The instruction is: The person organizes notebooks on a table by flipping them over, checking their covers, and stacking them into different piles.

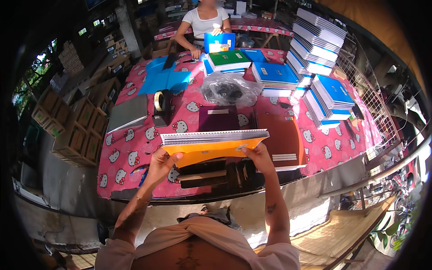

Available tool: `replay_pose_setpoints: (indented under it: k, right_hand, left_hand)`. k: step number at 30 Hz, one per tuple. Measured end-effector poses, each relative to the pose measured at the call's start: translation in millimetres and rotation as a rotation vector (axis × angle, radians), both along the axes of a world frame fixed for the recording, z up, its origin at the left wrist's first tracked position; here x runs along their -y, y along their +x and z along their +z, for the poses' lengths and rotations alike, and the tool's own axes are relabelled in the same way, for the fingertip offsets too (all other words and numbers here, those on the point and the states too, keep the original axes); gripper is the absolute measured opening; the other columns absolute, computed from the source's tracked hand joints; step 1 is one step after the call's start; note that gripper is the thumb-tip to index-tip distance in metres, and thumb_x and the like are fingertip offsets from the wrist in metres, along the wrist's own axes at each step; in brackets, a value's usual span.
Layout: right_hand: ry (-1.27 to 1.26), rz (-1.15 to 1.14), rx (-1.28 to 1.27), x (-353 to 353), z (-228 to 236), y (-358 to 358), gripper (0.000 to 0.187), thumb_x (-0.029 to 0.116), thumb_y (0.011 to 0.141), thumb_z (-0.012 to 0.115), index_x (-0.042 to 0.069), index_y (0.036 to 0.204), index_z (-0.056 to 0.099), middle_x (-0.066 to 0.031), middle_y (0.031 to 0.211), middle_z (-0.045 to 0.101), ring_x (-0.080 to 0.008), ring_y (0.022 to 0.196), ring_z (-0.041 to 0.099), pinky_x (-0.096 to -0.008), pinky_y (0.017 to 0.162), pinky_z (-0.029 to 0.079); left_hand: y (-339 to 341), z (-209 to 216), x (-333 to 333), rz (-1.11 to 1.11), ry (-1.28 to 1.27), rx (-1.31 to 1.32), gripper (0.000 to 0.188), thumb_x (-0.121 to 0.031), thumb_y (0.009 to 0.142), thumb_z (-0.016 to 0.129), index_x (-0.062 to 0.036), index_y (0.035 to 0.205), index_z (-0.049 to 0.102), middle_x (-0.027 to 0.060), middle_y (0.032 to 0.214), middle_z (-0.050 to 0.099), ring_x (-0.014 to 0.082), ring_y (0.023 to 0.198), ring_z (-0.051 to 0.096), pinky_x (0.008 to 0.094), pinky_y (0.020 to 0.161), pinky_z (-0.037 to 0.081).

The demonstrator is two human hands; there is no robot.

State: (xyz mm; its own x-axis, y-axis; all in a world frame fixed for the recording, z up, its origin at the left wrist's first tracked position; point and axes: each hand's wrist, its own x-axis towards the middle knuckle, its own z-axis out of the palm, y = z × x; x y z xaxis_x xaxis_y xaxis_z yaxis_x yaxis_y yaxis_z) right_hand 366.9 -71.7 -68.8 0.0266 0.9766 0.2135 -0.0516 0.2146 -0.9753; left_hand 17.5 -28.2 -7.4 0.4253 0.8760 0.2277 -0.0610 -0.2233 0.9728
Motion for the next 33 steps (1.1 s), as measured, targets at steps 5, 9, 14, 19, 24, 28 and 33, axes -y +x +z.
replay_pose_setpoints:
  k: [5, 9, 14, 19, 24, 28, 33]
  right_hand:
    - [0.0, 0.031, -0.15, 4.9, 1.0, -8.4, 0.025, 0.012, 0.096, 0.064, 0.0, 0.118, 0.062, -0.0062, 0.107, 0.069, -0.0166, 0.094, 0.067, -0.0312, 0.079, 0.058]
    - [-0.004, 0.043, -0.206, 5.7, -5.5, -9.6, 0.025, 0.012, 0.096, 0.064, 0.001, 0.118, 0.062, -0.0062, 0.107, 0.069, -0.0169, 0.095, 0.067, -0.0328, 0.079, 0.058]
    - [-0.003, 0.047, -0.301, -1.8, -28.8, -28.4, 0.023, 0.011, 0.095, 0.064, 0.003, 0.117, 0.063, -0.0045, 0.105, 0.068, -0.0151, 0.098, 0.065, -0.032, 0.085, 0.055]
    - [-0.066, 0.116, -0.514, -7.9, -51.4, -66.5, 0.039, 0.013, 0.094, 0.066, 0.003, 0.13, 0.054, -0.005, 0.12, 0.063, -0.0152, 0.111, 0.058, -0.0332, 0.101, 0.043]
    - [-0.101, -0.108, 0.016, 2.9, -118.8, -89.5, 0.084, 0.032, 0.086, 0.077, 0.003, 0.148, 0.028, -0.0159, 0.148, 0.035, -0.0227, 0.136, 0.038, -0.0361, 0.114, 0.028]
    - [0.079, -0.159, -0.238, -8.7, -58.7, -106.0, 0.073, 0.02, 0.084, 0.08, 0.003, 0.141, 0.038, -0.011, 0.135, 0.05, -0.0182, 0.127, 0.047, -0.0358, 0.108, 0.037]
    - [-0.115, -0.198, -0.161, -6.5, -93.0, -109.5, 0.051, 0.016, 0.081, 0.083, 0.004, 0.121, 0.054, -0.0047, 0.112, 0.063, -0.0167, 0.107, 0.059, -0.0335, 0.1, 0.043]
  left_hand:
    - [3.6, 8.8, -0.9, -0.038, 0.005, 0.036, 0.027, -0.01, 0.097, 0.064, 0.0006, 0.122, 0.063, 0.0031, 0.111, 0.069, 0.0069, 0.101, 0.057, 0.0245, 0.091, 0.045]
    - [2.6, 11.6, -2.6, -0.016, -0.038, -0.076, 0.026, -0.008, 0.097, 0.063, 0.0012, 0.122, 0.062, 0.0032, 0.111, 0.069, 0.0062, 0.1, 0.056, 0.0237, 0.091, 0.045]
    - [-8.0, 6.4, -7.8, 0.004, 0.002, -0.068, 0.025, -0.005, 0.095, 0.065, 0.0025, 0.119, 0.063, 0.0027, 0.106, 0.069, 0.0062, 0.099, 0.056, 0.0232, 0.089, 0.045]
    - [-29.5, -39.3, -16.4, 0.111, 0.039, 0.058, 0.034, -0.005, 0.09, 0.07, 0.0001, 0.122, 0.058, 0.0045, 0.104, 0.069, 0.0084, 0.1, 0.059, 0.0253, 0.086, 0.048]
    - [-24.5, -122.7, -8.6, 0.179, -0.184, 0.258, 0.054, -0.004, 0.087, 0.072, -0.0044, 0.132, 0.043, 0.0105, 0.117, 0.063, 0.0149, 0.107, 0.06, 0.0302, 0.087, 0.051]
    - [-42.5, -121.9, -2.7, 0.237, -0.315, -0.366, 0.057, -0.011, 0.086, 0.075, -0.0045, 0.131, 0.042, 0.0052, 0.112, 0.061, 0.0138, 0.104, 0.06, 0.0279, 0.088, 0.049]
    - [-36.5, -136.1, 7.7, 0.344, -0.074, 0.118, 0.06, -0.015, 0.087, 0.076, -0.0022, 0.133, 0.039, 0.007, 0.109, 0.062, 0.0161, 0.099, 0.062, 0.029, 0.086, 0.051]
